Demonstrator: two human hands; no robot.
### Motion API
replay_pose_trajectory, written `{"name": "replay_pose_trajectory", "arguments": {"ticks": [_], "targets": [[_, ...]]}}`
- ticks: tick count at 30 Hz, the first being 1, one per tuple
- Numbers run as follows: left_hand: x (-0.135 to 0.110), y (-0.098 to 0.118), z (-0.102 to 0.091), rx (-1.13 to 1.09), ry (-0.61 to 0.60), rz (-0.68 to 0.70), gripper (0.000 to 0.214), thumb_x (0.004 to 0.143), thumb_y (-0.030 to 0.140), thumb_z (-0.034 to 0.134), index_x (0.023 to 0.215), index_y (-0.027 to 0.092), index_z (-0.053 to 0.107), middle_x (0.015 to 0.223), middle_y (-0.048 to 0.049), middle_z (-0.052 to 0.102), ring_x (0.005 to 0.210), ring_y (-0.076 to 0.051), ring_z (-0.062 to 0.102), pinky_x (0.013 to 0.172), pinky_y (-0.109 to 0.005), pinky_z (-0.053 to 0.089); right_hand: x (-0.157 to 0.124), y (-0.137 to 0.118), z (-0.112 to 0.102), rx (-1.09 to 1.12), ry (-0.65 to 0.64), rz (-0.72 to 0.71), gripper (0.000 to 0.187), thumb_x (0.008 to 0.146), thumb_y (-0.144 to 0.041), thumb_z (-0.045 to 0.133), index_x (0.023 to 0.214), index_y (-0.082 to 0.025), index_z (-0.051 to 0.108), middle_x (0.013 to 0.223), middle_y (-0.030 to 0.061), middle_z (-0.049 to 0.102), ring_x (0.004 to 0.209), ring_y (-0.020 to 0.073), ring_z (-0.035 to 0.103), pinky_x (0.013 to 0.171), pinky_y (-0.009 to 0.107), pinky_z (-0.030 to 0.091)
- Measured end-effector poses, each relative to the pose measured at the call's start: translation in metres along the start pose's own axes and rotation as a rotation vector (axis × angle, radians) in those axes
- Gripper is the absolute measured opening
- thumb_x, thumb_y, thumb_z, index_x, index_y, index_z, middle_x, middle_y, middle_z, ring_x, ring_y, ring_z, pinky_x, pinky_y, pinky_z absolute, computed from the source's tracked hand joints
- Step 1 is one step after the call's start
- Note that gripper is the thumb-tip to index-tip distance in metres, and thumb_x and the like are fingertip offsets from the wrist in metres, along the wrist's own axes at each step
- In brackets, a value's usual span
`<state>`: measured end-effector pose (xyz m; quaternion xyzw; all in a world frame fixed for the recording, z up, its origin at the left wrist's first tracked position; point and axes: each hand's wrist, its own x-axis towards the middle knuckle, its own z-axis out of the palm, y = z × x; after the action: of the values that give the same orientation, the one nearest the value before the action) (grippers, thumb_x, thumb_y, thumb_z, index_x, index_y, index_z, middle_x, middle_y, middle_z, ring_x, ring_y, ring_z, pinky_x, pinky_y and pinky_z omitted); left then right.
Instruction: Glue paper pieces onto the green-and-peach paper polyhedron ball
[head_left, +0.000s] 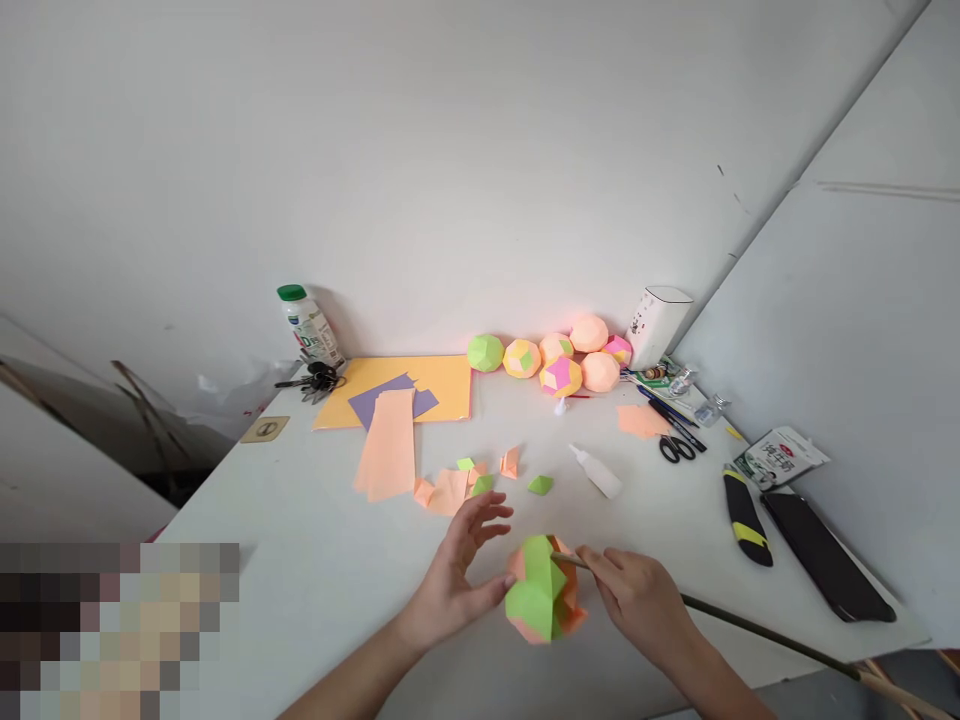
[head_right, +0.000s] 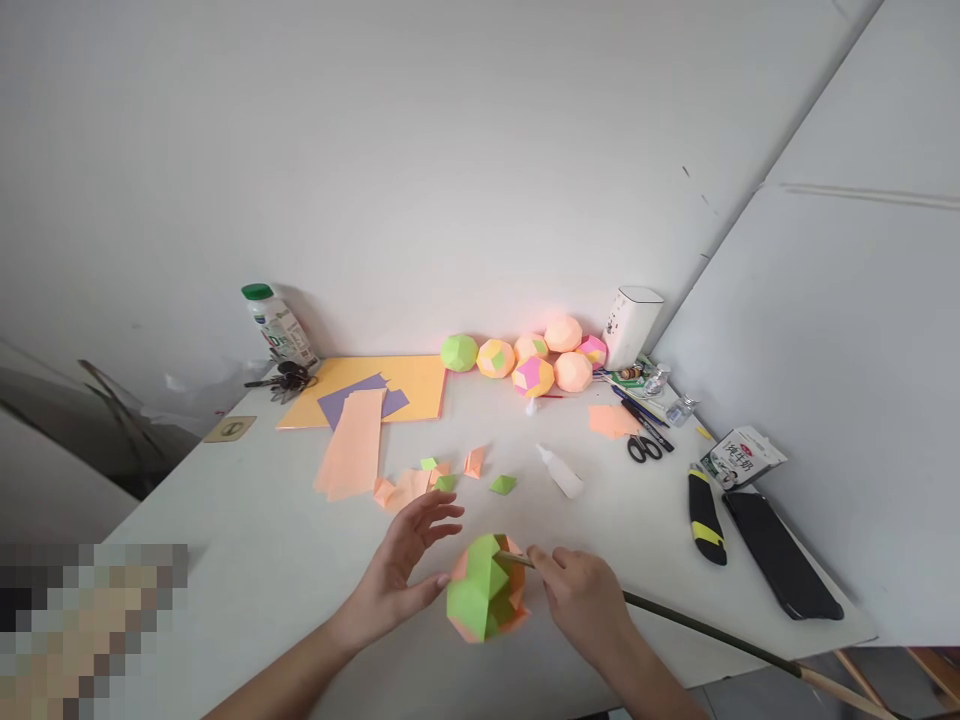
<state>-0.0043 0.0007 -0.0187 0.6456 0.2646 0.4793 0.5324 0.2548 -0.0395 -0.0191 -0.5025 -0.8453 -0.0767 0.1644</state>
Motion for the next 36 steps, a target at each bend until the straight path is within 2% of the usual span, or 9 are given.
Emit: {"name": "replay_pose_trajectory", "arguments": {"ticks": [3, 6, 7, 10, 12, 15, 18, 27, 36], "targets": [[-0.001, 0.0, 0.001, 0.112, -0.041, 0.019, 0.06, 0.088, 0.04, 0.057, 0.141, 0.035, 0.03, 0.142, -0.0109, 0.035, 0.129, -0.031, 0.04, 0.104, -0.052, 0.04, 0.009, 0.001, 0.005, 0.008, -0.058, 0.044, 0.038, 0.083, -0.003, 0.044, 0.108, -0.019, 0.068, 0.056, -0.0004, 0.058, 0.047, 0.0126, 0.051, 0.049, 0.026, 0.023], [-0.003, -0.001, 0.003, 0.213, -0.174, 0.101, 0.075, 0.083, 0.058, 0.055, 0.146, 0.031, 0.024, 0.148, -0.0145, 0.03, 0.136, -0.037, 0.03, 0.107, -0.057, 0.034, 0.018, -0.001, 0.01, 0.028, -0.133, 0.077, 0.033, 0.082, -0.006, 0.053, 0.108, -0.021, 0.067, 0.057, -0.0009, 0.061, 0.047, 0.0121, 0.052, 0.05, 0.025, 0.023], [-0.004, -0.001, 0.004, 0.301, -0.222, 0.126, 0.085, 0.078, 0.06, 0.06, 0.147, 0.031, 0.02, 0.151, -0.0152, 0.026, 0.138, -0.04, 0.025, 0.109, -0.059, 0.029, 0.019, -0.003, 0.011, 0.034, -0.155, 0.067, 0.034, 0.081, -0.007, 0.054, 0.109, -0.021, 0.066, 0.058, -0.0009, 0.062, 0.048, 0.0121, 0.053, 0.05, 0.025, 0.024], [-0.005, -0.005, 0.008, 0.623, -0.303, 0.248, 0.098, 0.071, 0.047, 0.074, 0.148, 0.036, 0.013, 0.15, -0.0153, 0.028, 0.141, -0.044, 0.016, 0.108, -0.066, 0.023, 0.017, -0.008, 0.013, 0.048, -0.179, -0.014, 0.03, 0.083, -0.007, 0.054, 0.108, -0.02, 0.065, 0.061, -0.0006, 0.063, 0.049, 0.0126, 0.054, 0.05, 0.025, 0.024], [-0.005, -0.008, 0.009, 0.701, -0.377, 0.282, 0.099, 0.072, 0.036, 0.075, 0.147, 0.036, 0.011, 0.147, -0.0165, 0.032, 0.139, -0.043, 0.023, 0.105, -0.063, 0.03, 0.014, -0.011, 0.015, 0.051, -0.153, -0.068, 0.023, 0.085, -0.008, 0.051, 0.099, -0.02, 0.065, 0.058, -0.0012, 0.061, 0.048, 0.0128, 0.054, 0.049, 0.026, 0.023], [-0.005, -0.009, 0.008, 0.665, -0.331, 0.251, 0.092, 0.073, 0.03, 0.074, 0.144, 0.035, 0.015, 0.144, -0.018, 0.034, 0.132, -0.039, 0.037, 0.1, -0.055, 0.041, 0.01, -0.015, 0.018, 0.062, -0.1, -0.121, 0.02, 0.089, -0.009, 0.045, 0.09, -0.02, 0.062, 0.057, -0.0013, 0.06, 0.047, 0.0137, 0.054, 0.048, 0.028, 0.023], [-0.004, -0.01, 0.004, 0.615, -0.261, 0.217, 0.08, 0.076, 0.028, 0.07, 0.14, 0.034, 0.023, 0.14, -0.0168, 0.037, 0.128, -0.035, 0.042, 0.097, -0.049, 0.046, 0.009, -0.015, 0.023, 0.047, -0.085, -0.124, 0.022, 0.089, -0.008, 0.045, 0.097, -0.02, 0.062, 0.058, -0.0013, 0.06, 0.047, 0.0145, 0.055, 0.048, 0.029, 0.024], [0.005, -0.015, -0.01, 0.345, -0.054, 0.02, 0.064, 0.076, 0.029, 0.07, 0.131, 0.03, 0.037, 0.136, -0.014, 0.04, 0.131, -0.032, 0.037, 0.104, -0.051, 0.039, 0.005, -0.005, 0.024, 0.066, -0.098, -0.113, 0.036, 0.077, -0.002, 0.048, 0.105, -0.021, 0.063, 0.06, -0.0011, 0.062, 0.05, 0.0138, 0.055, 0.05, 0.026, 0.027], [0.005, -0.025, -0.009, 0.267, -0.083, 0.021, 0.069, 0.069, 0.053, 0.07, 0.126, 0.025, 0.042, 0.127, -0.0125, 0.045, 0.126, -0.035, 0.038, 0.103, -0.051, 0.037, 0.008, 0.005, 0.007, 0.054, 0.094, -0.189, 0.033, 0.086, -0.005, 0.038, 0.1, -0.015, 0.067, 0.054, -0.0004, 0.056, 0.047, 0.0129, 0.05, 0.047, 0.027, 0.028]]}}
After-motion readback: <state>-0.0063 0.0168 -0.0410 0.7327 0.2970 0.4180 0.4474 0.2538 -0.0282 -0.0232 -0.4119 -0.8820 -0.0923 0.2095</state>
